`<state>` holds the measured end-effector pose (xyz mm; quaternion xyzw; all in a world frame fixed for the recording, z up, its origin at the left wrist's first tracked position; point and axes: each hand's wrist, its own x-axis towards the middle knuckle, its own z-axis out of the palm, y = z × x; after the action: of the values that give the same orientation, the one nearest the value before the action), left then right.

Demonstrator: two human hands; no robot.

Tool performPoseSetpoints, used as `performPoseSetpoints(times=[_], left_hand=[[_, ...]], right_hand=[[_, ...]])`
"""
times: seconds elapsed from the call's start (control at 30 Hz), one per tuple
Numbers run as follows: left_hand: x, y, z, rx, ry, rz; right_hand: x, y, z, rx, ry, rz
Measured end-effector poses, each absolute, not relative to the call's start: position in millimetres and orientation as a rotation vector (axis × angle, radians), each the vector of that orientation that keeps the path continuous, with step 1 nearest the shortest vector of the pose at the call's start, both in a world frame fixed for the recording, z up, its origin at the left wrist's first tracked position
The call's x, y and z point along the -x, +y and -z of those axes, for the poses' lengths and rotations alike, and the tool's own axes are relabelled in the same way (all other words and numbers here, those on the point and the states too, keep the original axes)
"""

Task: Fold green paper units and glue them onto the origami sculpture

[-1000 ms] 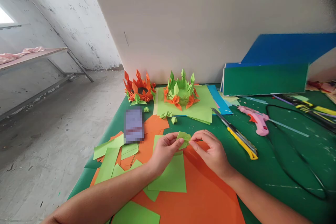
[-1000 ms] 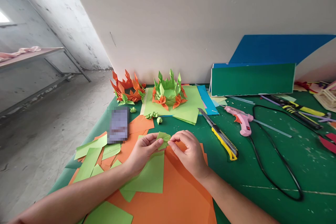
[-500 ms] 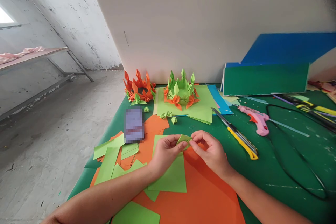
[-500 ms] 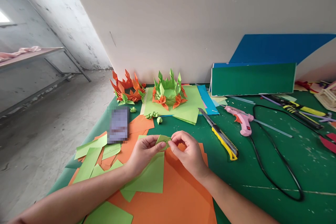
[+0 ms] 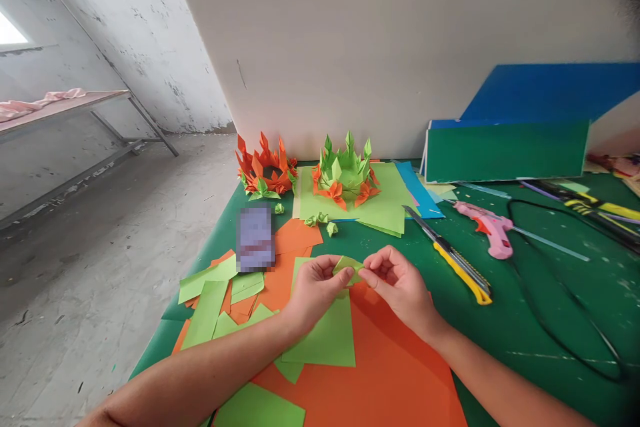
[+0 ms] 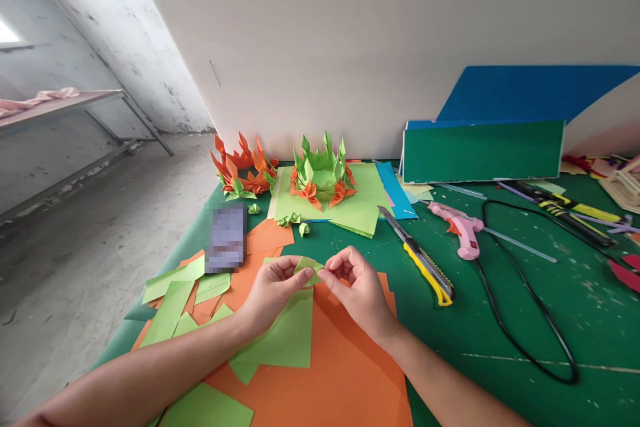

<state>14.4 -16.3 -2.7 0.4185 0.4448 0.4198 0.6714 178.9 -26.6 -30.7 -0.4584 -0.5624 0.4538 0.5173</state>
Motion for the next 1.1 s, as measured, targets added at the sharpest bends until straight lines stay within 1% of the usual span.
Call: performPoseSetpoints(times=[0.23, 0.37, 0.53, 0.63, 0.87, 1.1], left_hand=[[-11.5, -12.4, 0.1, -0.822, 1.015, -0.877], [-11.8, -11.4, -0.2, -0.797, 1.028, -0.865], [-14.3, -14.7, -1.5, -1.013, 1.025, -0.939], [-14.0, -16.1, -1.0, -1.071, 1.005, -0.923], [-11.8, -12.2, 1.4, -0.824, 0.963, -0.854], [-10.1, -9.1, 5.7, -0.755, 0.940, -0.815]], right_hand=[[-179.4, -25.6, 25.8, 1.064, -1.336, -1.236], [-180.8, -25.4, 25.0, 1.046, -1.394, -1.226], [-181.1, -27.0, 25.9, 1.014, -1.442, -1.242], [-180.9, -27.1, 26.6, 1.027, -1.463, -1.231], [-182.9, -23.2, 29.8, 1.049, -1.418, -1.318], [-182.6, -22.0, 33.1, 1.075, -1.348, -1.372]])
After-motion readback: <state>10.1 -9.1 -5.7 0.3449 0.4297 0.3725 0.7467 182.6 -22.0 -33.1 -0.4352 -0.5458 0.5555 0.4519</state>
